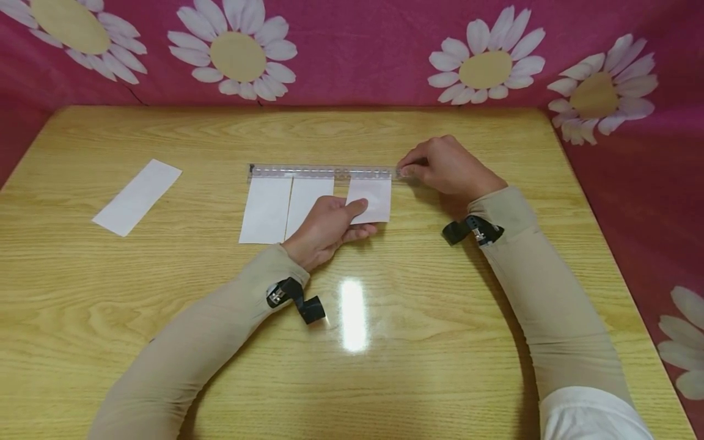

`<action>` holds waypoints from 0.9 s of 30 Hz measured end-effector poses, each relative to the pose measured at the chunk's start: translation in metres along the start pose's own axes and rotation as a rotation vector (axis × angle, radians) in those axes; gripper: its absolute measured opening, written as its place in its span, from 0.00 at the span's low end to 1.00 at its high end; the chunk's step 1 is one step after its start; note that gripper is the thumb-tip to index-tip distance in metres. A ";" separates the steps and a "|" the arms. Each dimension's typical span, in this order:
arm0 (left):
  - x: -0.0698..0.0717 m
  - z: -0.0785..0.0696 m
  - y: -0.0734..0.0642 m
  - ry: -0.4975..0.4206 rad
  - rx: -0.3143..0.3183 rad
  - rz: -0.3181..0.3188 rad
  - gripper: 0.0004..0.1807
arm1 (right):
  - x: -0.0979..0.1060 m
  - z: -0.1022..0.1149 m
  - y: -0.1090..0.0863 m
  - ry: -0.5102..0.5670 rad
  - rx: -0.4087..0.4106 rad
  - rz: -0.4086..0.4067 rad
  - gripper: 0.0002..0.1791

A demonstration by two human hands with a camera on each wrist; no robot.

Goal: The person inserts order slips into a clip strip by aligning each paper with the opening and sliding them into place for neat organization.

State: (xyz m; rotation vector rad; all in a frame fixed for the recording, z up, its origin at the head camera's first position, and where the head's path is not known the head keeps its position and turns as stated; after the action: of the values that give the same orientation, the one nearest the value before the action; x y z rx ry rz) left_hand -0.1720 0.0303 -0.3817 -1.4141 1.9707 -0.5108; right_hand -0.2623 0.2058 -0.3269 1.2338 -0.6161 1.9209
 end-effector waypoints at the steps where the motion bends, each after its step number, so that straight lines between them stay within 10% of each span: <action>1: 0.000 0.000 0.000 -0.003 0.000 -0.001 0.14 | 0.000 0.000 0.000 -0.001 -0.002 0.001 0.12; 27: 0.002 0.001 -0.003 -0.013 -0.003 -0.026 0.17 | -0.001 0.002 0.000 0.001 0.023 -0.006 0.11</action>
State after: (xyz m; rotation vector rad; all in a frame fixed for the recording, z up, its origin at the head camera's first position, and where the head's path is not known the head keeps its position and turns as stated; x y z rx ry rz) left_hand -0.1697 0.0273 -0.3807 -1.4431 1.9461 -0.5087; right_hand -0.2609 0.2038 -0.3271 1.2472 -0.5909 1.9282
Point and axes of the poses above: each hand's wrist, its own y-axis towards the middle knuckle, its own x-axis out of the back of the hand, z = x × y, the point moved 7 cm from there along y, towards the middle knuckle, and after that the axes turned 11 degrees about x, right-handed, at the moved point
